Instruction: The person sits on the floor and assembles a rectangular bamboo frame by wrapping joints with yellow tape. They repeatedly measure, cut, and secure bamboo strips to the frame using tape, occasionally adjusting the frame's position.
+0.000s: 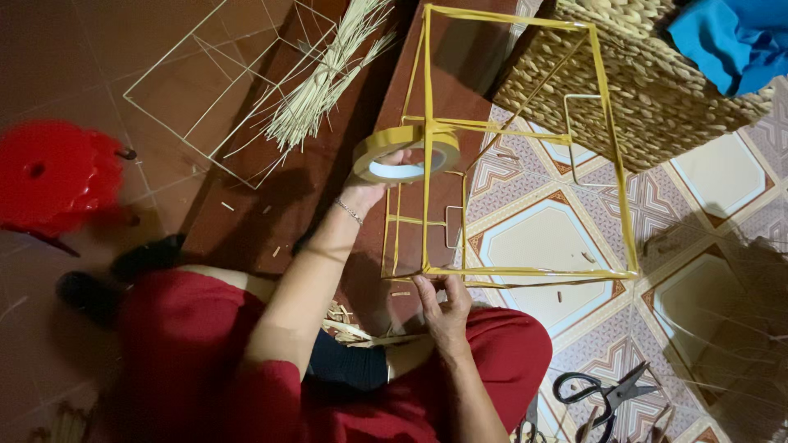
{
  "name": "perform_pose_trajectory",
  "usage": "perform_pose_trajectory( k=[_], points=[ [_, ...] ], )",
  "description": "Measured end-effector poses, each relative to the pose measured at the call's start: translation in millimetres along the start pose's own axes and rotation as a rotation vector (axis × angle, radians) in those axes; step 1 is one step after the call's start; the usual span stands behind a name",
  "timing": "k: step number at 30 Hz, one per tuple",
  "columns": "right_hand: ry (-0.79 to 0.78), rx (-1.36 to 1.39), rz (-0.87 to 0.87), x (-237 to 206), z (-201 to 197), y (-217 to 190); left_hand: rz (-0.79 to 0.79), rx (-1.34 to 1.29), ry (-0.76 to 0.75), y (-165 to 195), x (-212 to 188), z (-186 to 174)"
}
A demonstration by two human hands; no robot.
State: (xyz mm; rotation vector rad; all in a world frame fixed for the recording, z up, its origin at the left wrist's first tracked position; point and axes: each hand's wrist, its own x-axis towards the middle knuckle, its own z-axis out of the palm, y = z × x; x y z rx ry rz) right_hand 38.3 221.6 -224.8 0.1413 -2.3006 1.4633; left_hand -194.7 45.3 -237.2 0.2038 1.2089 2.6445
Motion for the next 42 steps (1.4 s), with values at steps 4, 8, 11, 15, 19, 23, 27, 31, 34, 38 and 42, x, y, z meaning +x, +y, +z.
perform_pose_trajectory(
  k=[4, 8, 11, 15, 19, 23, 27, 31, 34, 38, 42],
  points=[
    [0.0, -0.009, -0.015, 1, 1, -2, 0.119, 0.354, 0.177, -2, 2, 7],
    [0.001, -0.005, -0.009, 1, 3, 0, 0.265, 0.705, 0.305, 0, 5, 19],
    [0.01, -0.03, -0.005, -1, 3, 3, 0.076, 0.342, 0.208, 15, 6, 13],
    [0.021, -0.026, -0.01, -3, 5, 6, -0.034, -0.097, -0.112, 23, 5, 0],
    [0.023, -0.011, -0.01, -2, 5, 4, -0.086, -0.131, -0.131, 13, 30, 10],
    [-0.003, 0.052, -0.037, 0, 4, -2, -0.051, -0.192, -0.036, 16, 34, 11],
    [-0.005, 0.052, -0.073, 3, 3, -7, 0.247, 0.893, 0.083, 24, 32, 17],
    [0.003, -0.04, -0.058, 6, 4, -10, 0.108, 1.416, 0.239, 27, 46, 22],
    [-0.008, -0.027, -0.04, 6, 4, -12, -0.051, 0.941, 0.434, 30, 49, 12],
    [-0.01, 0.017, -0.052, 6, 3, -14, 0.77, 1.165, 0.192, 21, 38, 6],
    [-0.019, 0.016, -0.03, 7, 4, -15, 0.322, 0.489, 0.078, 21, 34, 12]
  ],
)
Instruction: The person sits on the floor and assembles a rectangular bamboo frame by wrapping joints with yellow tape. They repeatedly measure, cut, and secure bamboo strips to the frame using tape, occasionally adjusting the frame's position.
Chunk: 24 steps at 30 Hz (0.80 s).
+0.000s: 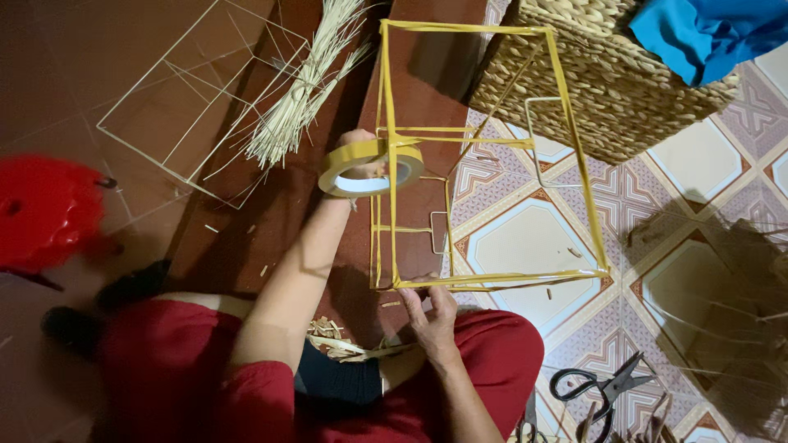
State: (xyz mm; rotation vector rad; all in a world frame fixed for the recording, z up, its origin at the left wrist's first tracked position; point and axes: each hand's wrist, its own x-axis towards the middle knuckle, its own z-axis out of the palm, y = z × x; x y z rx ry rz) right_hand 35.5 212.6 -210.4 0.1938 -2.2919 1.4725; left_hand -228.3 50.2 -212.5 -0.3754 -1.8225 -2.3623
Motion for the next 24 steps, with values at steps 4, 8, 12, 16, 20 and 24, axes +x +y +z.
perform_pose_trajectory(
  k=[4, 8, 12, 16, 20, 24],
  points=[
    [0.006, 0.011, 0.017, 1, 1, 0, -0.37, -0.337, -0.017, 8, 1, 1],
    [0.001, 0.05, -0.007, 1, 1, 0, -0.304, -0.989, -0.184, 0, -11, 5],
    [-0.021, -0.081, -0.035, 1, -2, -1, -0.006, -0.712, -0.053, -17, -14, 16],
    [-0.054, -0.214, -0.104, 3, -4, -1, -0.447, -1.048, 0.098, -15, -7, 16],
    [-0.051, -0.379, -0.128, 3, -5, -2, -0.523, -1.068, 0.065, -5, -17, 14],
    [-0.054, -0.332, -0.126, 5, -5, -3, -0.574, -0.83, -0.088, 2, -61, 6]
  ],
)
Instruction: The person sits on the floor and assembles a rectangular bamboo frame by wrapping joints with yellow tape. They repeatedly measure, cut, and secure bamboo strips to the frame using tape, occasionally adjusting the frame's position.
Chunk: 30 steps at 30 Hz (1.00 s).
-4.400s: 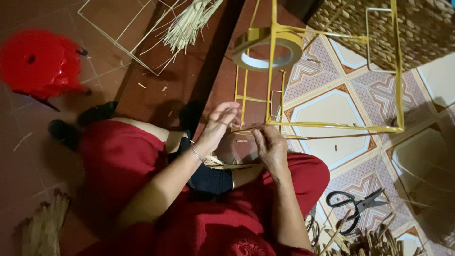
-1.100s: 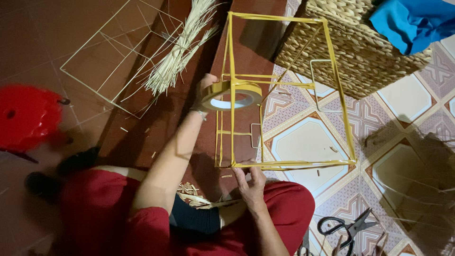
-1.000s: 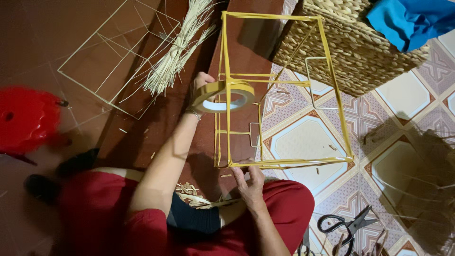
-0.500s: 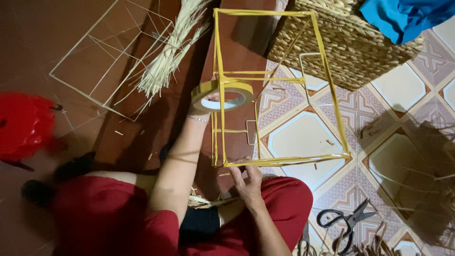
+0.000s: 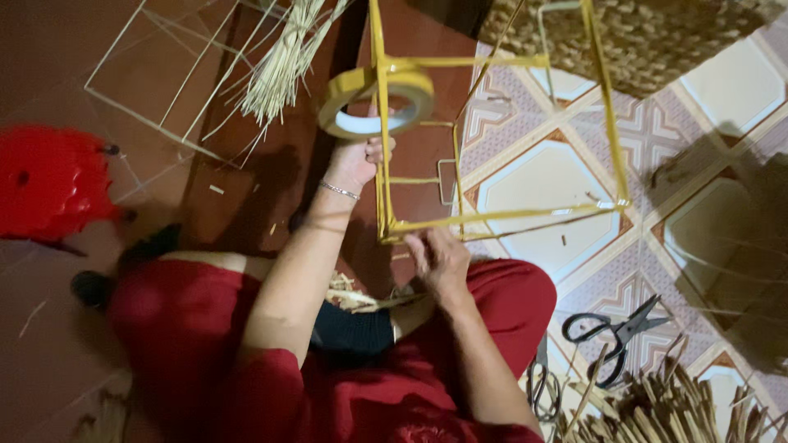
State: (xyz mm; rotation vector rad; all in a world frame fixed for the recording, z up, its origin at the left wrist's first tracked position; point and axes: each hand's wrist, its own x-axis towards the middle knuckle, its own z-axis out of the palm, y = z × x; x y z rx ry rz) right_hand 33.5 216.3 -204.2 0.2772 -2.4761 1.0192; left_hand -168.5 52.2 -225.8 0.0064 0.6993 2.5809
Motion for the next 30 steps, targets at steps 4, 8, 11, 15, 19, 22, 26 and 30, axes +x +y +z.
perform_pose_trajectory(
  k=[4, 8, 11, 15, 19, 22, 26, 30],
  points=[
    [0.023, -0.014, -0.013, 5, 0, -1, -0.05, 0.017, -0.038, -14, -33, -1],
    [0.022, -0.023, -0.001, 7, -1, -3, -0.174, 0.051, 0.097, -28, -59, 2],
    [0.043, -0.018, 0.016, 5, 1, -2, -0.207, 0.006, 0.116, -32, -70, 1],
    [0.088, -0.079, -0.036, 4, 3, 4, -0.068, 0.211, 0.199, -35, -75, 3],
    [0.053, -0.26, -0.125, 3, -9, 14, 0.031, 0.321, 0.242, -39, -70, 13],
    [0.038, -0.325, -0.18, 3, -26, 25, 0.045, 0.291, 0.279, -38, -67, 20],
    [0.067, -0.272, -0.105, 2, -48, 36, -0.123, 0.095, 0.336, -32, -63, 28],
    [0.061, -0.248, -0.03, 7, -51, 29, -0.026, 0.18, 0.386, -34, -60, 34]
  ],
)
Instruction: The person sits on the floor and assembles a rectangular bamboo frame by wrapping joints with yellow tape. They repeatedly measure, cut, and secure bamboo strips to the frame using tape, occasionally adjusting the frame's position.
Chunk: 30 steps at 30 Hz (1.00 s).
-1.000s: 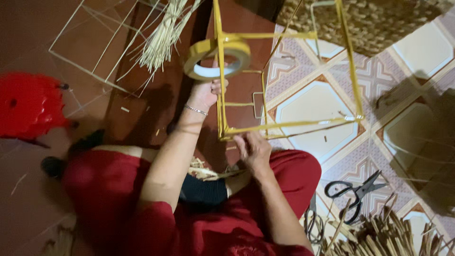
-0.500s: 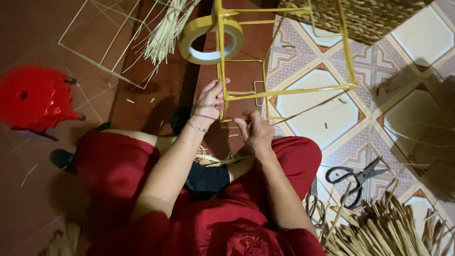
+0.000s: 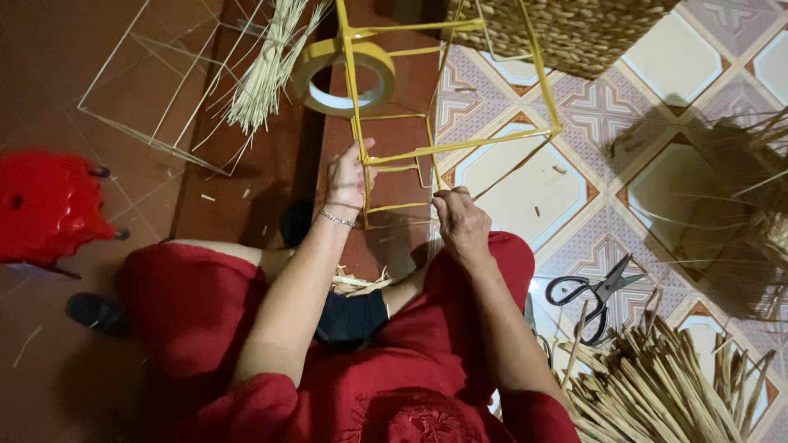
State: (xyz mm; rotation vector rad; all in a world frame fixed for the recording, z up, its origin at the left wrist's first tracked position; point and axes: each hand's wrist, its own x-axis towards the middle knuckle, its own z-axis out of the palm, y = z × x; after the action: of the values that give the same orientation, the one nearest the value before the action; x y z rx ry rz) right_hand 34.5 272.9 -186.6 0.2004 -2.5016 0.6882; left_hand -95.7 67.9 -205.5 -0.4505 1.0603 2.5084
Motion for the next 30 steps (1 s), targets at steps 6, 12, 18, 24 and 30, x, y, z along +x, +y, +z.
perform_pose_trajectory(
  k=[6, 12, 18, 24, 30],
  points=[
    [0.189, 0.27, 0.099, -3, -36, -25, 0.164, 0.102, 0.0, -4, 1, 4],
    [0.657, 0.79, 0.239, 41, -94, -11, 0.207, 0.181, -0.057, -2, -5, 5],
    [0.049, 1.026, 0.488, 114, -145, 17, 0.152, 0.287, -0.066, 8, -11, 2],
    [-0.223, 1.584, 0.563, 139, -135, 42, 0.158, 0.447, -0.032, 8, -13, -1],
    [-0.258, 1.859, 0.425, 137, -98, 62, 0.122, 0.378, -0.081, 10, -13, -3]
  ],
)
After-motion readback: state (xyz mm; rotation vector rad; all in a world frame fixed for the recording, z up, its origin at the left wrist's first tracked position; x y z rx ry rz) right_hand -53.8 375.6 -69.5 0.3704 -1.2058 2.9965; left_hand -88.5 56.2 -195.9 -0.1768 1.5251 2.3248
